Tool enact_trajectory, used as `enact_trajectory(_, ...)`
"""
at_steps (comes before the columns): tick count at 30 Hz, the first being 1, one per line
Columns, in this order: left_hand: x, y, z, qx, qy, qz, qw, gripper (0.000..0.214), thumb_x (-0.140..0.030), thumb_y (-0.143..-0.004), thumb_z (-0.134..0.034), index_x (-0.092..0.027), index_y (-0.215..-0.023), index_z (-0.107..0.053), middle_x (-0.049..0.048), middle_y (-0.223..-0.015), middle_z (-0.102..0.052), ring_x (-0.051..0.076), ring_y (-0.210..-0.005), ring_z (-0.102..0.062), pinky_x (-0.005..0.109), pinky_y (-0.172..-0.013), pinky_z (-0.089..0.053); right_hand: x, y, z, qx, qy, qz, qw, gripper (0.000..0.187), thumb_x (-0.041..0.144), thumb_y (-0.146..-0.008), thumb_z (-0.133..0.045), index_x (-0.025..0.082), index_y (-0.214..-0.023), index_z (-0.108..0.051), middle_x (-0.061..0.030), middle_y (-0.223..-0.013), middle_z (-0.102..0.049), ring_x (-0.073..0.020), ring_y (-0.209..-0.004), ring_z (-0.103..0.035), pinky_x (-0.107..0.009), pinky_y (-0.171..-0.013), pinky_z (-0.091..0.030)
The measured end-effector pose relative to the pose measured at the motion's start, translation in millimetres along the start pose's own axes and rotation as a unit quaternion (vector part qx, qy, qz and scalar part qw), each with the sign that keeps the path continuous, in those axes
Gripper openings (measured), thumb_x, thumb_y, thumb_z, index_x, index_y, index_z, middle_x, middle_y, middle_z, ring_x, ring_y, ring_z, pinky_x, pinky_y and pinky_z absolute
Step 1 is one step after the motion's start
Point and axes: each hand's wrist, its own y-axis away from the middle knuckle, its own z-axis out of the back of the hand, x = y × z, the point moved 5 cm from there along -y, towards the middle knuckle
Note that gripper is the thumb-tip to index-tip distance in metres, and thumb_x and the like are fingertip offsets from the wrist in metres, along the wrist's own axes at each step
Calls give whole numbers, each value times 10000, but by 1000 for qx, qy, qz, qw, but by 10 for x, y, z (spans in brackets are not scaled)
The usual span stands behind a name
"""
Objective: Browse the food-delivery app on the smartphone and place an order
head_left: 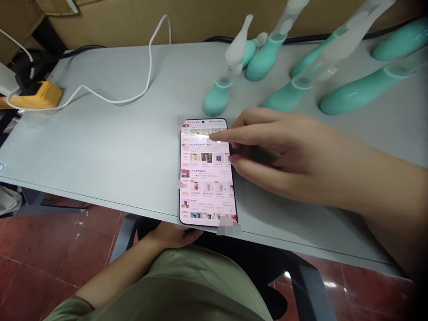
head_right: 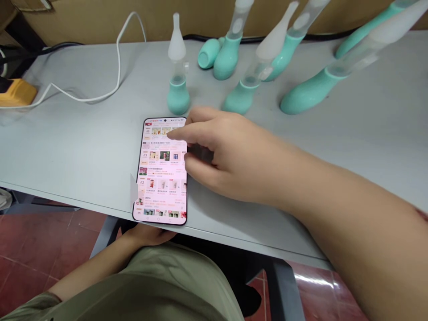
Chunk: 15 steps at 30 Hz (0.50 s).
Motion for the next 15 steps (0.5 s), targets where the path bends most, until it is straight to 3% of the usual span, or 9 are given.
enact_trajectory(5, 26, 26, -60, 32, 31, 13, 999, 413, -386, -975, -681, -274, -1371, -721, 60, -1393, -744, 293, -1387, -641, 429, -1160, -571, -4, 12, 2, 12, -32, 1, 999, 308, 299, -939, -585, 307, -1154, -805, -72, -1001, -705, -219, -820, -685, -373, -654, -553)
enact_trajectory(10, 37, 35, -72, 26, 39, -1, 999, 423, -377, -978, -680, -292, -1391, -712, 44, -1382, -751, 279, -1370, -657, 405, -1144, -580, -31, 17, 18, 7, -26, -11, 1000, 335, 299, -941, -578, 256, -1180, -808, -91, -987, -692, -218, -787, -674, -373, -604, -527)
enact_trajectory(15, 40, 40, -77, 22, 36, -7, 999, 408, -380, -1000, -642, -275, -1388, -713, 48, -1355, -765, 267, -1354, -668, 396, -1133, -587, -23, 9, 23, 13, -27, -9, 1000, 317, 279, -949, -570, 276, -1146, -818, -86, -986, -697, -216, -796, -666, -366, -618, -511)
